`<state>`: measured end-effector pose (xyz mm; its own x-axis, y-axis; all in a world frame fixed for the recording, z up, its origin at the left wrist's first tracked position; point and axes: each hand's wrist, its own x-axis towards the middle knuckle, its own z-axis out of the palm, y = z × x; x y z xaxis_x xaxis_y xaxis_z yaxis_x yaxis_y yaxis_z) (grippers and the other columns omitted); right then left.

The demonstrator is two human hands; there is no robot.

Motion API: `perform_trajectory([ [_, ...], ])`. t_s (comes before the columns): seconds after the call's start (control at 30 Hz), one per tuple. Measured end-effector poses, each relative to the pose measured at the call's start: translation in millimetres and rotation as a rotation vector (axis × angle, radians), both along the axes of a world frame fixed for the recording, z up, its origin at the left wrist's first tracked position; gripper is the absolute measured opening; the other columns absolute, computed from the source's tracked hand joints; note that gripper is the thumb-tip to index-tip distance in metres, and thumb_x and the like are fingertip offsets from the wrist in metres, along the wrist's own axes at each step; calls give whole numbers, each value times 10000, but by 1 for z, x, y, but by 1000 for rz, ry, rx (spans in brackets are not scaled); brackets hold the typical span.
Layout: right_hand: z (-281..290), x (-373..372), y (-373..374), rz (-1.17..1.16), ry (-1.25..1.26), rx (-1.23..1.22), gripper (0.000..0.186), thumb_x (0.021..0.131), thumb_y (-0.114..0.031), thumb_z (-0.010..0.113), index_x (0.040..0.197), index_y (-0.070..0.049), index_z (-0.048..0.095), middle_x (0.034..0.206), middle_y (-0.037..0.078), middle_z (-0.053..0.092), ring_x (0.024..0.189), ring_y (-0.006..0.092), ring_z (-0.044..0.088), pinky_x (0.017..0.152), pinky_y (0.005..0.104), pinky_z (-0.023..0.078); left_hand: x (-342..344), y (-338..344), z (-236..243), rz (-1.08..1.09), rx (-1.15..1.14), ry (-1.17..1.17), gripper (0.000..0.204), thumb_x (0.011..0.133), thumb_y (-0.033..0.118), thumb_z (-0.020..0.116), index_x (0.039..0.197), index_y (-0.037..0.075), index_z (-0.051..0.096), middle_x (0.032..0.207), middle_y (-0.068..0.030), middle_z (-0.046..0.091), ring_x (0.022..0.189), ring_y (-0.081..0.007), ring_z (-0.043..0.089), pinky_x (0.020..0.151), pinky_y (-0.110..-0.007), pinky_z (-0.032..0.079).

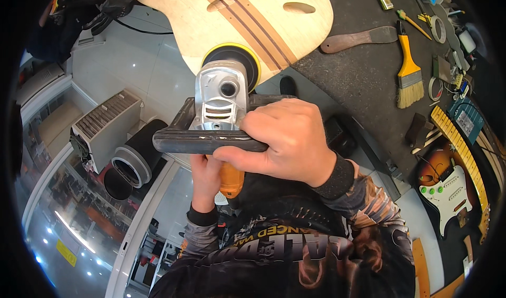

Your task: The person uses a power sander to smooth the surface of a wooden guitar body. They move the sander across different sections of the body and neck area, then stop to wipe the surface with their hand and a small brush.

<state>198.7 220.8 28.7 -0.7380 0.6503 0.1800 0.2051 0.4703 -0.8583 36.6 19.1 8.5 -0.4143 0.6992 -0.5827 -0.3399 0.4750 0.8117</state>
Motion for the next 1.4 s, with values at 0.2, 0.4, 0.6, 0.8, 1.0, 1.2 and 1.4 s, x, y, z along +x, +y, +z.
perform_trajectory([
  [0.2, -12, -72, -7, -24, 114, 44, 550, 871, -511, 913, 672, -118, 585, 603, 55, 581, 545, 288, 634, 533, 399, 488, -57, -32, -16, 67, -66, 245, 449, 1076, 342, 814, 1333, -9, 699, 1268, -85, 757, 1169, -191, 708, 1037, -374, 571],
  [0.4, -13, -108, -29, -14, 194, 15, 543, 884, -544, 894, 674, -126, 616, 599, 49, 605, 543, 276, 655, 533, 403, 503, -84, -76, -19, 162, -65, 282, 607, 1108, 405, 758, 1493, -17, 555, 1379, -128, 704, 1249, -212, 674, 1087, -395, 543],
  [0.6, -16, -89, -33, -21, 151, 29, 533, 880, -523, 904, 678, -131, 605, 591, 44, 596, 535, 265, 642, 525, 398, 486, -78, -79, -27, 107, -106, 262, 591, 1072, 341, 792, 1488, -13, 564, 1395, -121, 695, 1262, -222, 669, 1099, -397, 541],
  [0.8, -8, -20, -40, 2, 29, -33, 486, 785, -488, 1000, 821, -89, 725, 659, 45, 611, 569, 257, 631, 571, 380, 469, -38, -61, -24, -57, -88, 64, 474, 1053, 314, 823, 1347, 1, 625, 1198, -71, 734, 1129, -184, 707, 1026, -403, 599],
  [1.0, 2, -5, -40, 20, -56, -24, 505, 783, -501, 997, 830, -78, 725, 676, 51, 637, 589, 262, 661, 587, 370, 478, -26, -63, -30, -129, -110, 34, 865, 1001, 230, 863, 1697, -42, 429, 1254, -75, 748, 1129, -171, 705, 1033, -379, 584],
  [1.2, -8, -73, -40, -3, 40, 39, 556, 854, -496, 946, 712, -144, 540, 647, 41, 614, 566, 263, 626, 568, 389, 474, -64, -82, -44, 82, -111, 129, 582, 1058, 446, 802, 1379, -5, 623, 1287, -93, 742, 1174, -200, 705, 1005, -395, 597],
  [1.4, -4, -25, -44, 18, 5, 5, 518, 808, -496, 981, 758, -123, 626, 658, 40, 604, 570, 257, 616, 570, 384, 466, -26, -80, -45, 59, -103, 69, 484, 1031, 256, 839, 1365, -37, 645, 1200, -89, 771, 1093, -176, 734, 968, -382, 607],
])
